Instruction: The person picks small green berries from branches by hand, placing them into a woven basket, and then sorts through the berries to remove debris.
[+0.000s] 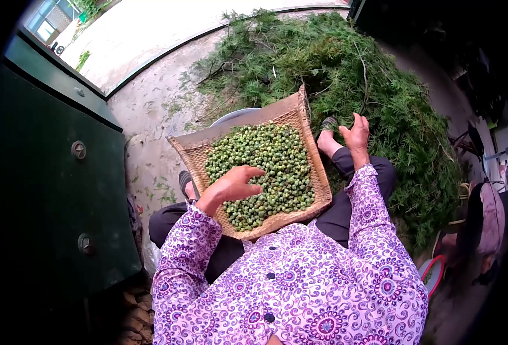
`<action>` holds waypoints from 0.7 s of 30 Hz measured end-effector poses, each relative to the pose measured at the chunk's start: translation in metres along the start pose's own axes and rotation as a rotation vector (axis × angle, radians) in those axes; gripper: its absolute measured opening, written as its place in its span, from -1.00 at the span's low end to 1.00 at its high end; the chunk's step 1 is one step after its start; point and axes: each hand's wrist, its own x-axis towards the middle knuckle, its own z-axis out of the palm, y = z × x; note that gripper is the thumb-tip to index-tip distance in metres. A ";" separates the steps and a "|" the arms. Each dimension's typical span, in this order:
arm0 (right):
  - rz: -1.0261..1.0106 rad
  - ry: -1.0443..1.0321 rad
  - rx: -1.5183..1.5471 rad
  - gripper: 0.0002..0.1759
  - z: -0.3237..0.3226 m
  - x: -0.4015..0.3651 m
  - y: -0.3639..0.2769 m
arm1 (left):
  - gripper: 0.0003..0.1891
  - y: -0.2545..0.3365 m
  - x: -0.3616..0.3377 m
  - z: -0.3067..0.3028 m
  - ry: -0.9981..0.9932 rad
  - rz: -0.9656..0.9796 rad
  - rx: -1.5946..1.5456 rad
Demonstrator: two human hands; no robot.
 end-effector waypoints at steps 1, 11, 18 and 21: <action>-0.075 -0.070 0.042 -0.52 0.008 -0.005 0.000 | -0.47 0.010 -0.003 -0.013 0.045 -0.090 -0.103; -0.595 -0.622 0.295 -0.45 0.081 -0.081 -0.117 | -0.64 0.002 -0.012 -0.059 0.533 -0.023 -0.792; -0.519 -0.886 0.008 -0.36 0.119 -0.077 -0.151 | -0.70 0.013 -0.018 -0.072 0.575 0.000 -0.875; -0.441 -0.952 0.098 -0.26 0.124 -0.084 -0.151 | -0.71 0.014 -0.014 -0.075 0.588 0.042 -0.885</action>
